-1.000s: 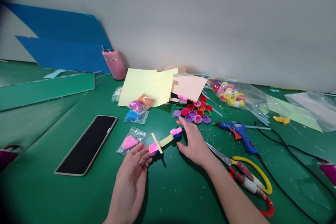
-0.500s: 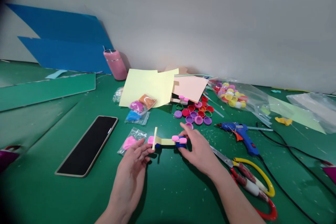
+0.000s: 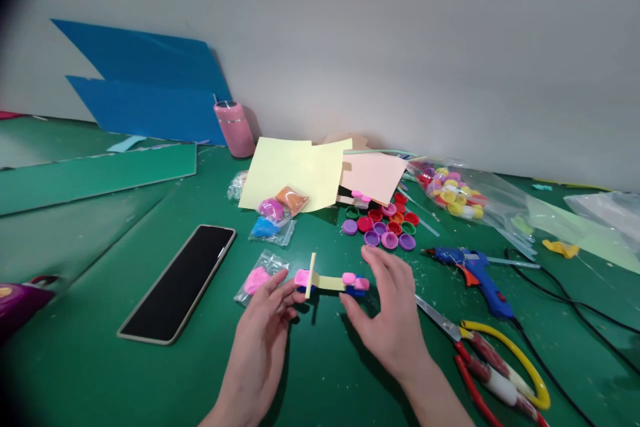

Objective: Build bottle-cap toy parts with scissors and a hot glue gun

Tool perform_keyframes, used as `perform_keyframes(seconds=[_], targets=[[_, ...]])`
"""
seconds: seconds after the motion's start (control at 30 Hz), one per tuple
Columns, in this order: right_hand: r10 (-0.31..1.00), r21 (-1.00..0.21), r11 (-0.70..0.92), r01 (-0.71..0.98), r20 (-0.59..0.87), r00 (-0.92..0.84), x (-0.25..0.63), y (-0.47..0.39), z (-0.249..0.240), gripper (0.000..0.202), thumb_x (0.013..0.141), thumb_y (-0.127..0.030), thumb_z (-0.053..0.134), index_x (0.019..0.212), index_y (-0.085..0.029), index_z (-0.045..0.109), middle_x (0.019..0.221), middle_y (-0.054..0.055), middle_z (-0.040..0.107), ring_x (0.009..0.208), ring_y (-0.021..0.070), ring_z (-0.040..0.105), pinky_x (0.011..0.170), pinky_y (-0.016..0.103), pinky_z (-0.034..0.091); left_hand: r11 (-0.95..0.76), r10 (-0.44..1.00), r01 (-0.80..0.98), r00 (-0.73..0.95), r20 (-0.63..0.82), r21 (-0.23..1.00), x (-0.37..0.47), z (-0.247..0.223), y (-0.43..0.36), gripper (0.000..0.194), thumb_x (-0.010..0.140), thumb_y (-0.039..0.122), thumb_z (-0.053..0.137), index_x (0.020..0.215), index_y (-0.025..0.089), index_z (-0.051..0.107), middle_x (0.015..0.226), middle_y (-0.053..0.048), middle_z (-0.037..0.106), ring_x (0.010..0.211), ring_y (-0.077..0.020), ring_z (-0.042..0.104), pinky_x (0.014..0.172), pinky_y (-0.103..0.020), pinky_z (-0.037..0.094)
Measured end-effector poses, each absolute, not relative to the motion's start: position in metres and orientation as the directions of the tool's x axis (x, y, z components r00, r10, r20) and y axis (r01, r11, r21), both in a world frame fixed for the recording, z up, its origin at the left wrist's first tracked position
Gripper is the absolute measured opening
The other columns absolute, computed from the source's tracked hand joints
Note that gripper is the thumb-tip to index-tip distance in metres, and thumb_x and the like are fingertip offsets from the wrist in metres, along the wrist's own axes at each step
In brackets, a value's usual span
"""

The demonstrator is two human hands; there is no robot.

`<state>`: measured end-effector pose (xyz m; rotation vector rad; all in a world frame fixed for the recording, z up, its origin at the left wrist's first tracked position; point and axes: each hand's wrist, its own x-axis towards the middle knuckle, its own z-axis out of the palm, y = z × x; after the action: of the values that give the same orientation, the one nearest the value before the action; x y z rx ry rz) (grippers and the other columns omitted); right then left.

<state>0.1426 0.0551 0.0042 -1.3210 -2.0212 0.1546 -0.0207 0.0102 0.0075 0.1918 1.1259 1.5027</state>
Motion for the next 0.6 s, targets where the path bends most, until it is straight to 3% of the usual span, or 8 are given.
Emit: perform_keyframes(seconds=[0.1, 0.23, 0.3, 0.43, 0.6], targets=[[0.830, -0.544, 0.484, 0.686, 0.533, -0.163, 0.123, 0.040, 0.005, 0.038, 0.076, -0.023, 0.058, 0.112, -0.021, 0.047, 0.100, 0.008, 0.055, 0.086, 0.0215, 0.054, 0.074, 0.035, 0.046, 0.137, 0.836, -0.696, -0.300, -0.459, 0.704, -0.021, 0.006, 0.010, 0.034, 0.075, 0.024, 0.058, 0.107, 0.015, 0.053, 0.082, -0.005, 0.065, 0.076, -0.0129, 0.056, 0.069, -0.024, 0.038], [0.925, -0.709, 0.360, 0.606, 0.357, -0.132, 0.100, 0.024, -0.005, 0.032, 0.080, -0.023, 0.053, 0.111, -0.020, 0.047, 0.069, 0.000, 0.057, 0.057, 0.0130, 0.054, 0.054, 0.024, 0.048, 0.147, 0.835, -0.705, -0.287, -0.469, 0.694, -0.022, 0.004, 0.010, 0.034, 0.076, 0.022, 0.057, 0.108, 0.015, 0.052, 0.090, -0.006, 0.064, 0.081, -0.0135, 0.056, 0.073, -0.026, 0.038], [0.942, -0.745, 0.329, 0.580, 0.304, -0.144, 0.093, 0.022, -0.010, 0.036, 0.081, -0.023, 0.051, 0.116, -0.019, 0.043, 0.073, 0.000, 0.063, 0.057, 0.0118, 0.057, 0.053, 0.021, 0.049, 0.168, 0.832, -0.707, -0.272, -0.484, 0.687, -0.023, 0.002, 0.010, 0.035, 0.076, 0.023, 0.057, 0.110, 0.016, 0.051, 0.093, -0.007, 0.063, 0.083, -0.0141, 0.055, 0.074, -0.026, 0.038], [0.937, -0.756, 0.345, 0.556, 0.308, -0.162, 0.086, 0.025, -0.013, 0.042, 0.082, -0.019, 0.047, 0.123, -0.017, 0.036, 0.102, 0.008, 0.066, 0.064, 0.0109, 0.064, 0.055, 0.017, 0.052, 0.181, 0.823, -0.704, -0.275, -0.498, 0.687, -0.024, -0.002, 0.010, 0.037, 0.075, 0.028, 0.059, 0.110, 0.016, 0.052, 0.099, -0.008, 0.061, 0.086, -0.0154, 0.056, 0.075, -0.027, 0.039], [0.943, -0.751, 0.334, 0.570, 0.274, -0.191, 0.084, 0.031, -0.013, 0.045, 0.082, -0.018, 0.044, 0.126, -0.013, 0.035, 0.105, 0.009, 0.066, 0.076, 0.0145, 0.067, 0.058, 0.017, 0.054, 0.187, 0.812, -0.684, -0.297, -0.503, 0.706, -0.023, -0.002, 0.010, 0.040, 0.073, 0.032, 0.061, 0.108, 0.016, 0.053, 0.101, -0.010, 0.060, 0.087, -0.0171, 0.056, 0.076, -0.028, 0.040]])
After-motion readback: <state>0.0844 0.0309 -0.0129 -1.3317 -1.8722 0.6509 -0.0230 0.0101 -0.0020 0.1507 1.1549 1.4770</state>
